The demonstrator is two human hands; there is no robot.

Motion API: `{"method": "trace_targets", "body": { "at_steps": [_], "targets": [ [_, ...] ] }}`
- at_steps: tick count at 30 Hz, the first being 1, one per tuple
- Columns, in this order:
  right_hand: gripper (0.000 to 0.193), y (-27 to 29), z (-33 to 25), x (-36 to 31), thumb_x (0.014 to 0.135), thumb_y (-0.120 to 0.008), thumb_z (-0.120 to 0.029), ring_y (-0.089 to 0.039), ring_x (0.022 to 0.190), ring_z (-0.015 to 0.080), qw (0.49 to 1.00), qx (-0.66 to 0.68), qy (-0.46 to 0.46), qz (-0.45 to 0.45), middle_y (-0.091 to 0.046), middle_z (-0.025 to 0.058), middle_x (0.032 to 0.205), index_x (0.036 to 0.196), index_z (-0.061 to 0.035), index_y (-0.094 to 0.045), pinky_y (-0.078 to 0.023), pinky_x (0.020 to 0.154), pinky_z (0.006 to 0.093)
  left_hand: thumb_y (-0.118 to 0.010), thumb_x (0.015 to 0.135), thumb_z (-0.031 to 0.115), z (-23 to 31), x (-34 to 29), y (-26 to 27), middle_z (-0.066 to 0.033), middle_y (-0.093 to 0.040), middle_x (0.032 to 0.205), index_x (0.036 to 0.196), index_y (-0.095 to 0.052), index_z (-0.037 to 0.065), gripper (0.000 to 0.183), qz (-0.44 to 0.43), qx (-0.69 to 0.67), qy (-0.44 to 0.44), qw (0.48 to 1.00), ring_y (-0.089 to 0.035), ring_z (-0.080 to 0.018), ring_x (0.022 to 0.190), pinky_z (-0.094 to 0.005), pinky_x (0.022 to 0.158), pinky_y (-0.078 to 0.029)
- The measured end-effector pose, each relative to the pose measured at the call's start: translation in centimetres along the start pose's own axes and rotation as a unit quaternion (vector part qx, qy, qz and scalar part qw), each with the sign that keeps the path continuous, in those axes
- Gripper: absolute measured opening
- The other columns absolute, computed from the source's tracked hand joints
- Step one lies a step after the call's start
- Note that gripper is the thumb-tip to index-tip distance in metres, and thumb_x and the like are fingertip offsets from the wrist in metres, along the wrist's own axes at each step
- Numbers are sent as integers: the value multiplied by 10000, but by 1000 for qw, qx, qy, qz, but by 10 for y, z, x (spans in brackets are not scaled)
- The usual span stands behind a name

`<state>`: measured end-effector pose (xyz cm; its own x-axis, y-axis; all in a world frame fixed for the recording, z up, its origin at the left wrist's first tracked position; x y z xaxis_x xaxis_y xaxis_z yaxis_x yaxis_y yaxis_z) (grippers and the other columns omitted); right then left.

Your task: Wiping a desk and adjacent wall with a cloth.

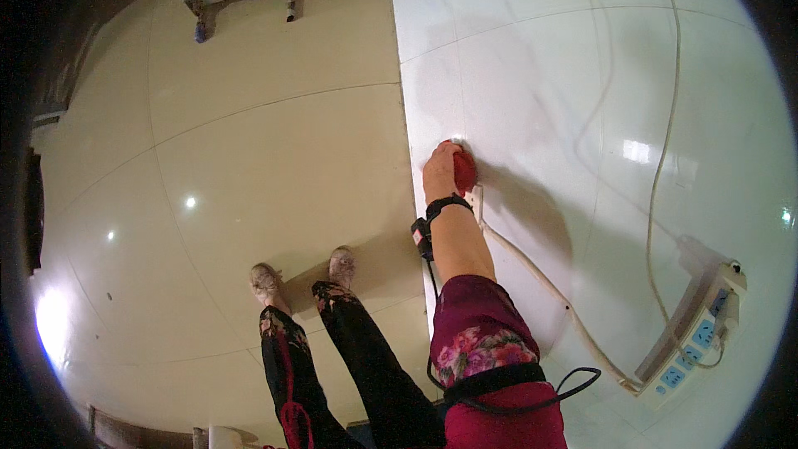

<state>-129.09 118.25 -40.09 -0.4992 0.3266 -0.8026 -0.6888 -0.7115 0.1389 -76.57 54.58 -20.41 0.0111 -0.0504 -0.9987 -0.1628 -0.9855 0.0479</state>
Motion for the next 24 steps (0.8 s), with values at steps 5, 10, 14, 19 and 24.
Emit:
{"method": "trace_targets", "body": {
  "at_steps": [5,10,14,19,24],
  "targets": [
    [346,90,70,4,794,-410,-183,-387,1052,339,958,-151,-129,205,-454,167,1138,1079,-23,-524,-341,788,466,-479,836,368,-20,-8,9,-88,-566,988,1166,-442,95,430,2,-2,10,1000,-574,-195,856,-328,676,-455],
    [325,69,24,1,785,-411,-174,-430,961,307,967,-158,-118,160,-490,139,1064,1044,-34,-549,-347,736,455,-478,835,374,-40,-12,27,-89,-564,990,1167,-441,94,435,6,-21,8,1000,-574,-197,860,-331,682,-454],
    [322,5,-8,-2,797,-424,-218,-395,1031,308,997,-11,-32,68,-479,130,1118,1029,-47,-568,-330,773,483,-472,833,397,-22,-10,16,-103,-562,991,1172,-433,77,467,-17,14,32,999,-567,-215,878,-346,720,-447],
    [352,87,74,4,806,-397,-245,-382,1078,320,958,-95,-137,233,-499,104,1113,1075,-69,-541,-288,853,508,-472,833,399,-13,9,30,-108,-560,992,1171,-432,72,472,-16,27,31,999,-567,-218,877,-346,724,-447],
    [353,137,139,-31,788,-398,-189,-384,1062,326,928,-112,-178,307,-463,139,1137,1070,-22,-526,-305,844,487,-472,833,402,4,14,44,-112,-559,993,1170,-432,67,477,-16,40,25,999,-568,-221,875,-346,728,-447]
  ]
}}
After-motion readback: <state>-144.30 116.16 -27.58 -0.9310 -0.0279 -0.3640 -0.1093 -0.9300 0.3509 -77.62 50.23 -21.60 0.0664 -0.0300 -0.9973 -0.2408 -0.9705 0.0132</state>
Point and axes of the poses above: each hand's wrist, its own x-axis towards the middle knuckle, its own y-axis out of the back of the hand, z = x × y, the point moved 10 cm from there along x, towards the middle knuckle
